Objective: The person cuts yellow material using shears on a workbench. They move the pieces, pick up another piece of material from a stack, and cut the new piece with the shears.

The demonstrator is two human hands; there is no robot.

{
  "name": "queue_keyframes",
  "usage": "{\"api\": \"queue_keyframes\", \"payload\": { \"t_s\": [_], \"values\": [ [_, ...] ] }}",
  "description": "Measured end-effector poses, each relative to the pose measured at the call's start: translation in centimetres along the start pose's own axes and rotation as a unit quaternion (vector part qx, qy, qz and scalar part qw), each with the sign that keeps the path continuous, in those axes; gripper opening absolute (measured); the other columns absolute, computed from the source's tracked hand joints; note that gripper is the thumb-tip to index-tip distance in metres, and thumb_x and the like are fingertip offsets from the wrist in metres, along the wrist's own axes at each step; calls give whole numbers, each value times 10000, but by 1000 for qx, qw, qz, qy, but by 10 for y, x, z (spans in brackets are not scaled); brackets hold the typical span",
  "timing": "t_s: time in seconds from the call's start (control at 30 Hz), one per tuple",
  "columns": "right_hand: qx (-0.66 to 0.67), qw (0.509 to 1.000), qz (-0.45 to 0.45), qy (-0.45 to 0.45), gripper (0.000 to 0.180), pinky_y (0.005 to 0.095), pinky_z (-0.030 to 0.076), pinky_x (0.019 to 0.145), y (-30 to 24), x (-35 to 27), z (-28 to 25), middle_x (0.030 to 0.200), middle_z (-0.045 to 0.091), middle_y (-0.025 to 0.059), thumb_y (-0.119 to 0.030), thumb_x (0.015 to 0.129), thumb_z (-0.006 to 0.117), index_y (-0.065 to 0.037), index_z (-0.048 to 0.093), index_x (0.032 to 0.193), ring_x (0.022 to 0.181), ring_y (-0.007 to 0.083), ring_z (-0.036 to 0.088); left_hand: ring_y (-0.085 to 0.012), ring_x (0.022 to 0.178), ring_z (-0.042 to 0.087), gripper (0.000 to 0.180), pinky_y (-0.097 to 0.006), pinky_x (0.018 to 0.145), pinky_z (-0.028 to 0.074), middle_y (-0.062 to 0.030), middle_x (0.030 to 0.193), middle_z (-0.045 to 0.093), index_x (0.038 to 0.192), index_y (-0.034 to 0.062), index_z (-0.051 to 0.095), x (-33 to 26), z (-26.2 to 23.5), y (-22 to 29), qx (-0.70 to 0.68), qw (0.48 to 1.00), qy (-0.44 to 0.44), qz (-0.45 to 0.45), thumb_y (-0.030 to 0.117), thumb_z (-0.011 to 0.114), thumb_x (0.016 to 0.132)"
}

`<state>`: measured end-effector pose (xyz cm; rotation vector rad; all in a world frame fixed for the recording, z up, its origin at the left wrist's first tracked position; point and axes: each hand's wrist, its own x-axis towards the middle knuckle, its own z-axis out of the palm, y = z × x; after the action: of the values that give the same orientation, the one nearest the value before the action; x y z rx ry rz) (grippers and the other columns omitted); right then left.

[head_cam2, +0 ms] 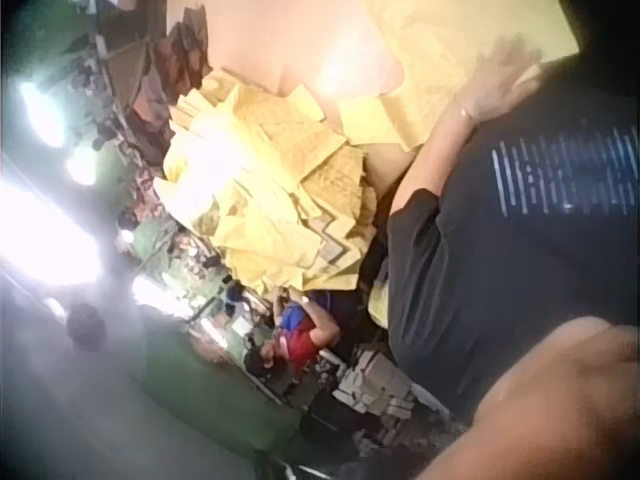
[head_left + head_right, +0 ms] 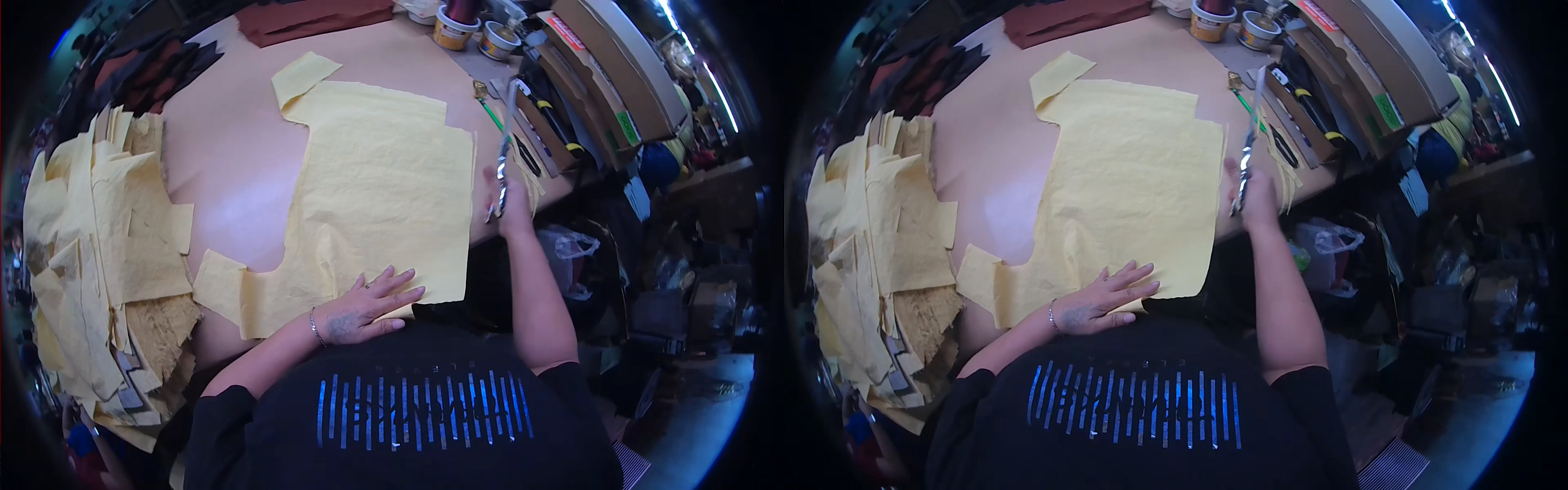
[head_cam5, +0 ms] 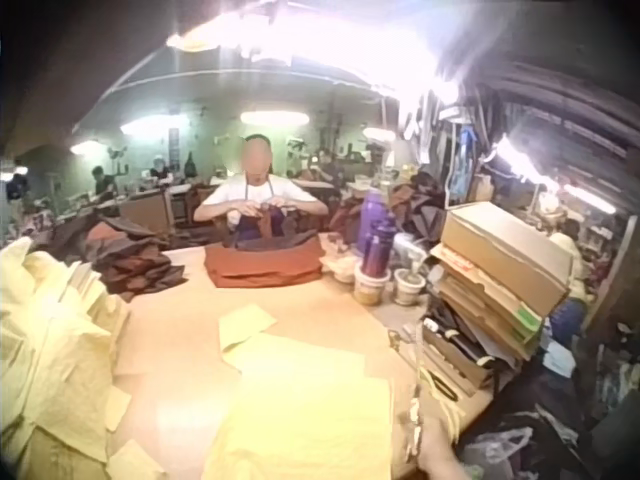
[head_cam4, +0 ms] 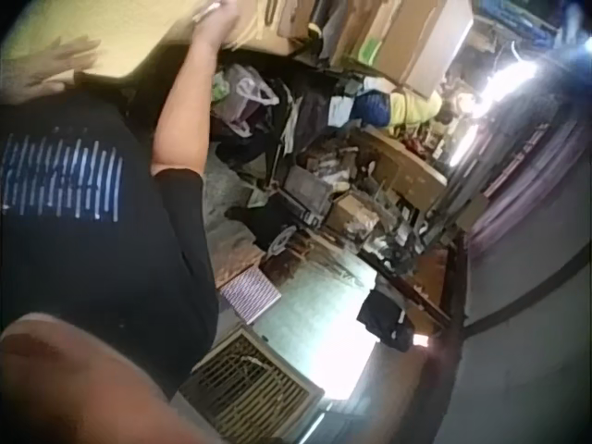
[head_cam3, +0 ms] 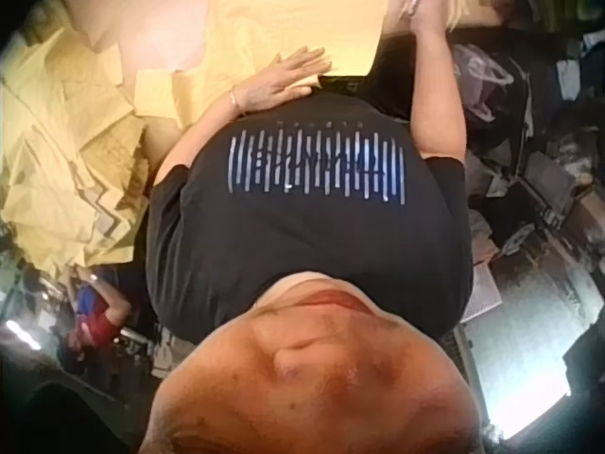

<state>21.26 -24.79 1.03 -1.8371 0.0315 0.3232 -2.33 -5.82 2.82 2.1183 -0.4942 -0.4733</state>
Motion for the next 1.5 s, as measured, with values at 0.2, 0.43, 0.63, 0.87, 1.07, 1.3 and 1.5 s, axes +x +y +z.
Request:
{"api": "queue_keyframes", "payload": {
  "t_s": [0.2,0.43,0.63,0.87,1.07,1.3,1.5],
  "values": [
    [-235,936,-259,40,357,333,392,472,-47,27,10,520,507,85,-298,740,652,-21,450,643,473,217,506,-388,1271,113,573,-623,944,148,-125,1392,160,1318,169,273,-33,-11,-16,-43,968,237,-64,389,477,830],
    [-338,868,-343,-121,345,426,434,684,-18,36,58,822,571,184,-207,726,645,-5,476,949,825,353,558,-401,1258,141,596,-622,893,250,-138,1381,176,1294,139,309,-105,-4,-25,219,737,422,-480,376,527,792],
    [-319,816,-465,-125,539,407,407,825,15,40,65,942,572,188,-139,700,655,19,411,1153,985,346,509,-416,1251,140,611,-640,869,257,-141,1379,179,1288,132,318,-117,41,-37,167,639,423,-621,370,552,777],
    [-331,841,-415,-106,530,418,371,875,18,33,63,982,562,189,-157,711,633,50,402,1140,1046,346,475,-297,912,535,312,-364,837,408,-153,931,580,921,18,572,-108,1,-80,253,671,602,-351,-89,473,645],
    [-339,887,-250,-190,458,437,419,764,-2,-28,65,908,544,232,-225,720,624,56,418,1017,866,375,542,-288,837,524,296,-365,773,410,-117,869,561,951,87,567,-125,-207,-91,631,518,527,-233,-6,489,680],
    [-216,931,-138,-259,404,412,423,683,-19,-94,54,809,548,230,-307,736,635,16,440,879,798,377,551,-347,1106,388,567,-433,865,382,-131,1224,405,1215,164,406,-54,-259,-108,544,576,548,-267,261,624,701],
    [-278,947,-137,-81,391,403,430,706,9,-87,32,878,557,222,-268,742,631,6,450,953,821,367,553,-301,1295,57,552,-660,923,148,-51,1404,137,1329,238,233,-11,-120,-130,291,775,302,-473,489,329,846]
  ]
}}
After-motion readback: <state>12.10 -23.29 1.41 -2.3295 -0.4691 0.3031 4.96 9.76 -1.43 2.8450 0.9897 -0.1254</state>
